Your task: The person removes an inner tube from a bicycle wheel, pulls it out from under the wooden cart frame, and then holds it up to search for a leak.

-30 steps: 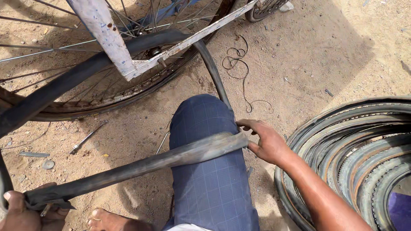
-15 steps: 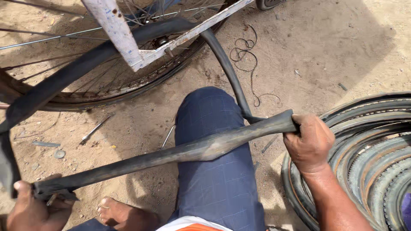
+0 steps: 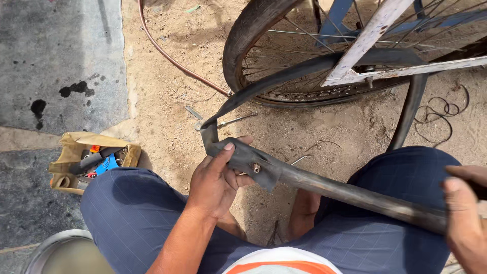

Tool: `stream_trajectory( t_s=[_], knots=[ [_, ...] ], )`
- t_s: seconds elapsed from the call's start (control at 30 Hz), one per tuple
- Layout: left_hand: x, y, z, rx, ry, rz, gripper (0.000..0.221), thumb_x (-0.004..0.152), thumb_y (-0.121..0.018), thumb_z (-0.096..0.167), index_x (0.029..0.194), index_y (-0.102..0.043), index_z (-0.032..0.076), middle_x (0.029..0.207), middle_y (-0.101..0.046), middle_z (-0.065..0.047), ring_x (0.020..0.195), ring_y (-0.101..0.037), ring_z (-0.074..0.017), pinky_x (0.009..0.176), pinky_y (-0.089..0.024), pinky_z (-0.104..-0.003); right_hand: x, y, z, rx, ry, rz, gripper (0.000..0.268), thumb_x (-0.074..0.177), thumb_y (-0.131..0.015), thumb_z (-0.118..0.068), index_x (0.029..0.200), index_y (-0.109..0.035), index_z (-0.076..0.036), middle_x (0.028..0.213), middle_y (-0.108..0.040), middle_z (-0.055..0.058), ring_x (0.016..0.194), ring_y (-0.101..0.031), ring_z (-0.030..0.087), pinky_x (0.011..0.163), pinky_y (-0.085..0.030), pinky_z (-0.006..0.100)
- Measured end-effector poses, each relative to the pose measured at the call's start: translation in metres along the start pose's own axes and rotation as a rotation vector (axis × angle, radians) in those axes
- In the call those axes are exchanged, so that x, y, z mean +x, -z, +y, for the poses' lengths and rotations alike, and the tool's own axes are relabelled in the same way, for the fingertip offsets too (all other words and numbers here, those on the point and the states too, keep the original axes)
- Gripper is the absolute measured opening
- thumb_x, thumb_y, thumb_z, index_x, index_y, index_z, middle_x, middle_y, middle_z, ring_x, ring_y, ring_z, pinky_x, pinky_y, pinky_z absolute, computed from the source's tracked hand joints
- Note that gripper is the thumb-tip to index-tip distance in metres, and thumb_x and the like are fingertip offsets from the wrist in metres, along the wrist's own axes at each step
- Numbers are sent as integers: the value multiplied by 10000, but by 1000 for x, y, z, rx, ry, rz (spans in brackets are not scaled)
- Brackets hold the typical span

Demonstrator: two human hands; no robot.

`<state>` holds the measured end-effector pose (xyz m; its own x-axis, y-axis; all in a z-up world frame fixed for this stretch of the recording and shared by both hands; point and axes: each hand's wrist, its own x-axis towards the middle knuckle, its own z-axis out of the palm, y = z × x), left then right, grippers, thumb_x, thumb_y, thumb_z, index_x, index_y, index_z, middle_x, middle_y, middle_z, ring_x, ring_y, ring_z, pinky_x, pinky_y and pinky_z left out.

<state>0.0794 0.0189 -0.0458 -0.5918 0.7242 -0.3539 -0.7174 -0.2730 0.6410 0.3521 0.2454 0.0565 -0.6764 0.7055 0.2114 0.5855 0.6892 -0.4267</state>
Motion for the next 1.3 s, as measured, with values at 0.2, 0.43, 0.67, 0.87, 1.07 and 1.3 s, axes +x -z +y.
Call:
stream_trajectory(
  t_s=[0.2,0.43,0.67,0.87,1.07,1.3],
  knots=[
    [-14,-25,-3,-10,21,-21,513,1034,-531,272,1435,-517,-48,1074,-712,-153,945,-743,-229,793,-657,-409,19,-76,-97,218,86,-319,352,772,-841,-352,905,-736,-44,734,-699,133,669,-701,296,618,-544,353],
    [-5,-31,-6,61,71,32,450,1022,-489,237,1357,-577,-51,1072,-742,-185,938,-757,-264,776,-662,-400,29,-101,-92,958,-453,-666,326,940,-685,-267,760,-646,2,620,-604,74,562,-591,191,547,-451,316],
    [11,-32,-22,119,61,93,286,1037,-496,172,1120,-607,-79,986,-722,-208,801,-754,-271,636,-649,-388,23,-100,-81,1354,-670,-530,295,982,-671,-239,796,-585,-25,637,-494,14,592,-444,125,559,-387,273],
    [21,-24,-20,197,102,-36,254,1012,-455,169,1131,-585,-14,949,-726,-162,756,-752,-250,625,-653,-356,39,-100,-93,1335,-733,-385,225,978,-660,-202,822,-625,-45,632,-533,-3,558,-464,98,530,-390,245],
    [13,-18,-15,27,161,-114,370,1067,-447,261,1115,-655,-42,971,-742,-165,804,-741,-214,679,-645,-322,55,-101,-106,1231,-609,-505,309,1014,-670,-219,782,-611,-22,612,-605,51,500,-496,112,494,-412,242],
    [9,-20,-12,-110,167,-221,238,1018,-557,142,1162,-630,-33,1052,-716,-142,867,-735,-196,725,-635,-304,62,-99,-109,1207,-590,-522,306,1026,-618,-236,800,-607,-30,629,-615,65,503,-501,115,495,-418,232]
  ],
)
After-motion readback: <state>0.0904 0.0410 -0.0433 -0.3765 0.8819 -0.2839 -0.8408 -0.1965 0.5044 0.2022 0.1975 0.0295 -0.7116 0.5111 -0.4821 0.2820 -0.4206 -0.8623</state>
